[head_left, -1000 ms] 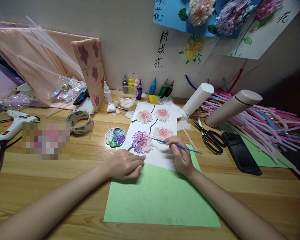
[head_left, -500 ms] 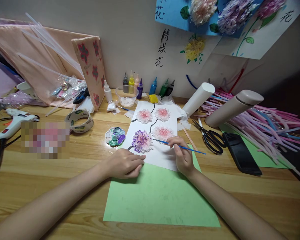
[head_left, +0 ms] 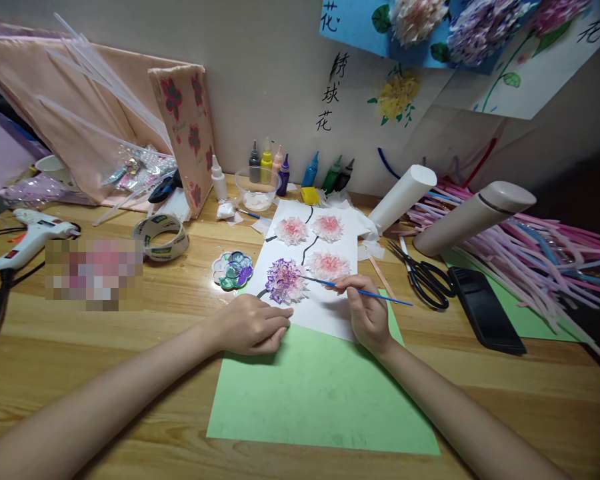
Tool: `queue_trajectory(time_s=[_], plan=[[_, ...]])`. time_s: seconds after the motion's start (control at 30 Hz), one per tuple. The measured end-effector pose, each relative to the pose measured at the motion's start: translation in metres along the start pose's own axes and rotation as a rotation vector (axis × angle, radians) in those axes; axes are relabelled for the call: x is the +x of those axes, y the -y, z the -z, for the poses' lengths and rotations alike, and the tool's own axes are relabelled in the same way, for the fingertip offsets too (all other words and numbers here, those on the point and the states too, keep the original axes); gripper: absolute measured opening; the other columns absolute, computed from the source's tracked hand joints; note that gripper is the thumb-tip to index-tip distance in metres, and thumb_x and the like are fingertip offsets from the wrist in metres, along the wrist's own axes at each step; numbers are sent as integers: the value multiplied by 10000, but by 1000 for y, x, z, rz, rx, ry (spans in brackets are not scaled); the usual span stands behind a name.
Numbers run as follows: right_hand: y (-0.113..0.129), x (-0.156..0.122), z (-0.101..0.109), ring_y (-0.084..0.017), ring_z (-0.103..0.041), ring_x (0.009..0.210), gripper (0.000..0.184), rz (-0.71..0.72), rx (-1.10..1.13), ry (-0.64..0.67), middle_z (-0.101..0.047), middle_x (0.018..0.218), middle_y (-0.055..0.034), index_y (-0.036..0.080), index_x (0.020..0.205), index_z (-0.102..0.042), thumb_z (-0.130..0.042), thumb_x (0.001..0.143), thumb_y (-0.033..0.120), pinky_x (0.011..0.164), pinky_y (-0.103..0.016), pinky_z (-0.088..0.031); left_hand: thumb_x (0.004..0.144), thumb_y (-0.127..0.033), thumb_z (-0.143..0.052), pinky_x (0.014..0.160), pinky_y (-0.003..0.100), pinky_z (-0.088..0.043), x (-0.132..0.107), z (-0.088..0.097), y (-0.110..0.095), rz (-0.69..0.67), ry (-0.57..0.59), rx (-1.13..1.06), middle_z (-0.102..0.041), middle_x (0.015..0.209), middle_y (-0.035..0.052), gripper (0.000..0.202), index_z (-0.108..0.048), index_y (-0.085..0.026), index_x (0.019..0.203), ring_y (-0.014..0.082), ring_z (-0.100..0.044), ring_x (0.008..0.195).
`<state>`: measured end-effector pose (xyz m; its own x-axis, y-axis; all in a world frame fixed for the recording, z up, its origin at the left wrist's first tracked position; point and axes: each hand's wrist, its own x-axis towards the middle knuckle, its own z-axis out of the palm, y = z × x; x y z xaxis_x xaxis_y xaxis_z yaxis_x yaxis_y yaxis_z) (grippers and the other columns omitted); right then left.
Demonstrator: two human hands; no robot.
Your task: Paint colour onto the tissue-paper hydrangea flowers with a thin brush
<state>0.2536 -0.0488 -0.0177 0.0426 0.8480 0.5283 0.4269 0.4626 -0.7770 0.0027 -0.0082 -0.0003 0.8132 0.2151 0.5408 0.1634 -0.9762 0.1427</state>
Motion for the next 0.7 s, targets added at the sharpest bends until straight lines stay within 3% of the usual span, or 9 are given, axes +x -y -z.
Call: queue_trajectory(time_s=[0.27,0.57,0.7], plan=[[-1,2,1,-191,-636,863,195,-22,-41,7,-662,910,-47,225,958,-626,-443,976,291,789,-356,-521,852,-167,-432,437,227,-457,1,1,-1,-15,2,-9,-766,917,43,244,-675,-148,841,132,-662,523],[2,2,0,-170,-627,816,195,-12,70,-76,-646,880,-30,232,936,-621,-436,981,273,720,-313,-509,852,-168,-441,432,220,-445,1,0,0,-9,-8,-13,-765,898,46,234,-675,-152,851,126,-643,499],[1,1,0,-179,-625,850,190,-3,56,-11,-648,900,-37,232,949,-620,-437,981,272,757,-329,-506,851,-163,-444,423,222,-434,1,0,0,-8,-17,-11,-765,904,41,234,-677,-150,838,125,-630,480]])
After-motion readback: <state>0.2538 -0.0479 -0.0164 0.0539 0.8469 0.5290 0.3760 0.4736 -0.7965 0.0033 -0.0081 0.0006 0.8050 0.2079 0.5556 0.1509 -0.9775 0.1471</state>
